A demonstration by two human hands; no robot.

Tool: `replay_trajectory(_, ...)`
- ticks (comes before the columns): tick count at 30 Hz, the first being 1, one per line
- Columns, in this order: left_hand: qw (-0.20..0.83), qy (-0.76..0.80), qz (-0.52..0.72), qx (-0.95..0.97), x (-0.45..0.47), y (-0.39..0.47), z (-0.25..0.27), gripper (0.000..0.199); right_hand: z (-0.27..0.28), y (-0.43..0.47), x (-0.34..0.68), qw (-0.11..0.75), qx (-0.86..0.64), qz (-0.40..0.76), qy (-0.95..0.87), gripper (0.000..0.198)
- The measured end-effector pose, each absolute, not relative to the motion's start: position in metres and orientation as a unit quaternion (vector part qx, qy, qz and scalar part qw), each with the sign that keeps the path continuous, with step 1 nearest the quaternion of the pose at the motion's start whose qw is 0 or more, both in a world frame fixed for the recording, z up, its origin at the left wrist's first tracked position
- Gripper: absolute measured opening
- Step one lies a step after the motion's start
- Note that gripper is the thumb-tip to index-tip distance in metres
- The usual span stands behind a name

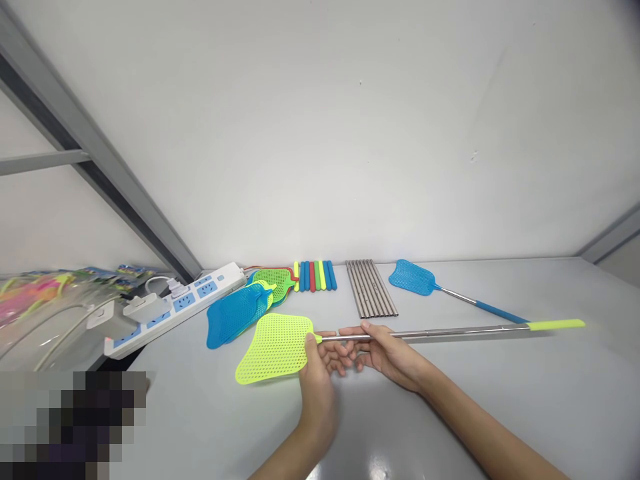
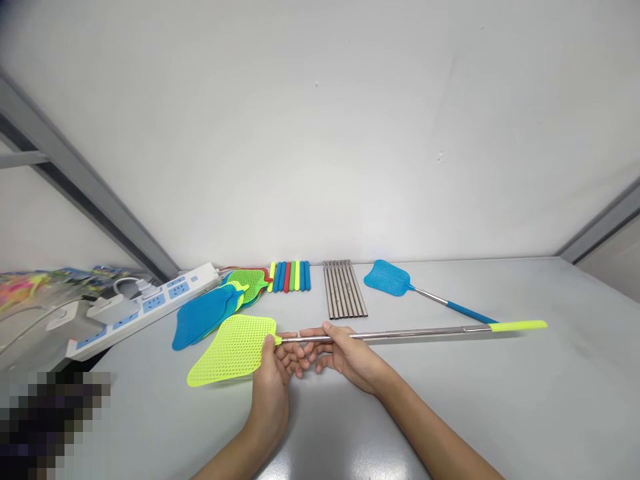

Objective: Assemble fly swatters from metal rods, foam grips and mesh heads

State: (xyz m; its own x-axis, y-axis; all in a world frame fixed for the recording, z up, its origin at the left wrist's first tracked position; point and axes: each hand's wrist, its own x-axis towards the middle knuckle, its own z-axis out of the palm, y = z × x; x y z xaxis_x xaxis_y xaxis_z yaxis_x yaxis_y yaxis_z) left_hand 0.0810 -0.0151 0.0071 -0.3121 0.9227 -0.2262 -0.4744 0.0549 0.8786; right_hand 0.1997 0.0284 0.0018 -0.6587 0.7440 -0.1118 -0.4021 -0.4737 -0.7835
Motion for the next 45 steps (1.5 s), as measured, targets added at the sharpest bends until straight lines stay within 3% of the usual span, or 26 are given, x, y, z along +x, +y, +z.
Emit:
replay_trajectory(11, 0.522, 0.492, 0.666, 0.206, 0.0817, -0.0138, 0.0080, 0.032, 0.0052, 0.0270, 0.1994, 0.352, -0.255, 0.815, -0.383, 0.042)
replay_trajectory(27, 0.494, 0.513, 0.656, 0.250, 0.0809, -0.0134, 0.0069, 0.032, 0.0038, 0.0281, 0.1995, 0.355, -0.263, 0.810, -0.385, 0.048)
replay_trajectory(45, 0.514, 0.481, 0.676, 0.215, 0.0802, -0.0107, 0.0106, 0.029, 0.0071, 0.0266, 0.1979, 0.363, -0.261, 0.807, -0.386, 0.042)
